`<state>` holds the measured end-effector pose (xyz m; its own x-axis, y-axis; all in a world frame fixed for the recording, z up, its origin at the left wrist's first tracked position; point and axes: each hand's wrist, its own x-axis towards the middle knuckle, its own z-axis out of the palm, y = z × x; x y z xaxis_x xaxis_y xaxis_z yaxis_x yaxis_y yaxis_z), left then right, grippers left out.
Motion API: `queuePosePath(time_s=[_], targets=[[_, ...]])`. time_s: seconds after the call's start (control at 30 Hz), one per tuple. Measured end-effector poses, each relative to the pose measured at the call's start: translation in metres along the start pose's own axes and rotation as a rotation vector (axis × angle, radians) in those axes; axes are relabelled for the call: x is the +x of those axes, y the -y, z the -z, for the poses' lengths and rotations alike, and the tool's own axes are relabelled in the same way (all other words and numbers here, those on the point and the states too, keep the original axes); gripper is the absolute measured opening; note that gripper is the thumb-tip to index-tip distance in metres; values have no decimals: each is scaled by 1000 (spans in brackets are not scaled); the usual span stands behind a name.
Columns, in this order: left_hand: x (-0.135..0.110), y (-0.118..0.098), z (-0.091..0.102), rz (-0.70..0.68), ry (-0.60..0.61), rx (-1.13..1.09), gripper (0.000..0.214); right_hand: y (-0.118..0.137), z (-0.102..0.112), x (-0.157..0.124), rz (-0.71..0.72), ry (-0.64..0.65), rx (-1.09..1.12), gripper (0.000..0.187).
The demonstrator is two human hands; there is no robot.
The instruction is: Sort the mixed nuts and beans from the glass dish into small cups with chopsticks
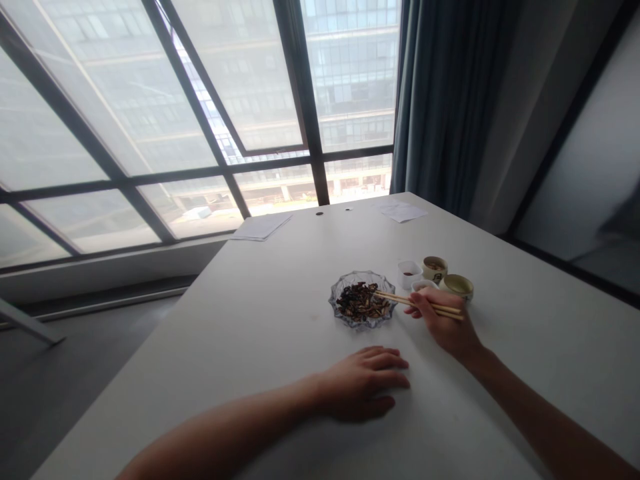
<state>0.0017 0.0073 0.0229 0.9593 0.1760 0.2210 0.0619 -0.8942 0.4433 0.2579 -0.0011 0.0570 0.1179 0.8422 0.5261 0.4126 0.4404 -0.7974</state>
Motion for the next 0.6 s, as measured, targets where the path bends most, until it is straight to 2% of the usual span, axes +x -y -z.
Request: queuePosePath(time_s=[0.17,0.4,0.5,0.6], targets=[[-1,0,0,0,-3,2,40,2,-1,1,6,33,-37,46],[-1,0,0,-1,-5,9,39,4,-2,-2,61,-10,-50,43],[-1,1,-1,3,-5,4,39,6,4,1,101,-92,-60,40],[-2,1,-1,11,-2,-8,39,2,15,7,123,-242,-103,37]])
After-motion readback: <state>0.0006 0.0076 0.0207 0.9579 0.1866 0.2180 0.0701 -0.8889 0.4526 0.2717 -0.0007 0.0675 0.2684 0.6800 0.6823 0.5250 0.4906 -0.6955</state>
